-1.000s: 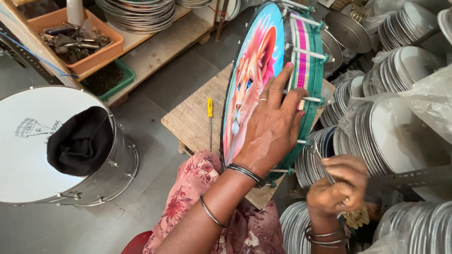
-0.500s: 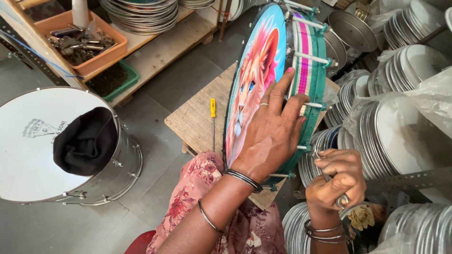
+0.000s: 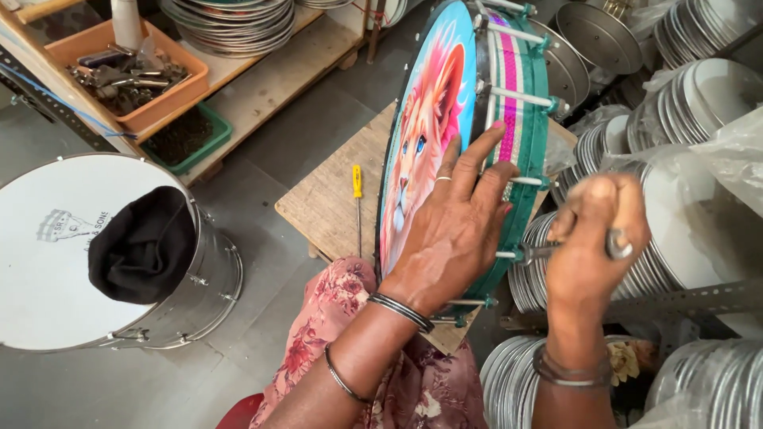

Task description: The person assembles a drum by placing a drumhead over the shell and tightening the metal rim with a wrench. They then flip the drum over to position and secure the second drumhead by tightening the remaining bolts.

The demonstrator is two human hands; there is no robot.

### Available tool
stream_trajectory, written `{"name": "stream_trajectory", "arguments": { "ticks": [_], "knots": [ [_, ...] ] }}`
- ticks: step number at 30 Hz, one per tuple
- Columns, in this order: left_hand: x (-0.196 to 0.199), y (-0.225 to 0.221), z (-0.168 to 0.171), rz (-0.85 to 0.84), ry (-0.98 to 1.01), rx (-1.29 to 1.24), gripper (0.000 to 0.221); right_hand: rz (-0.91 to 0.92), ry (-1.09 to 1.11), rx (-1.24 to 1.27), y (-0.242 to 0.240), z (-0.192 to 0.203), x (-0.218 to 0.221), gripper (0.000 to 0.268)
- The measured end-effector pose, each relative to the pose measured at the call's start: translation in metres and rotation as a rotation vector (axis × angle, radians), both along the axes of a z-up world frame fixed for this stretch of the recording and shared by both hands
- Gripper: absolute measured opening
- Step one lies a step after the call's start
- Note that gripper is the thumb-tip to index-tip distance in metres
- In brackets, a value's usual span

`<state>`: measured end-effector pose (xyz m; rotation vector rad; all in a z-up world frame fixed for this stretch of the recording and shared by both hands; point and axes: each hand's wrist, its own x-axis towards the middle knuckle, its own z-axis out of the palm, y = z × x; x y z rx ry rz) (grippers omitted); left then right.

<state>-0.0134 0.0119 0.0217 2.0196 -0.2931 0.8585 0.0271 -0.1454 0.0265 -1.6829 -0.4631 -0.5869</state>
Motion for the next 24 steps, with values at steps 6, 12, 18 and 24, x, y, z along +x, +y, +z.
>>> {"name": "stream_trajectory", "arguments": {
  "ticks": [6, 12, 18, 24],
  "knots": [
    [0.016, -0.008, -0.003, 0.043, -0.014, 0.026, 0.035, -0.028, 0.091, 0.116, 0.012, 0.014, 0.02, 0.012],
    [0.026, -0.006, -0.005, 0.069, -0.063, 0.013, 0.034, -0.1, -0.309, -0.018, -0.008, 0.005, 0.018, 0.011],
    [0.027, -0.004, -0.006, 0.057, -0.034, 0.017, 0.034, -0.165, -0.32, -0.249, -0.004, 0.012, 0.015, 0.018],
    [0.038, 0.0, -0.007, 0.062, -0.078, 0.032, 0.036, -0.162, -0.289, -0.352, 0.002, 0.033, 0.02, 0.02]
  ]
}}
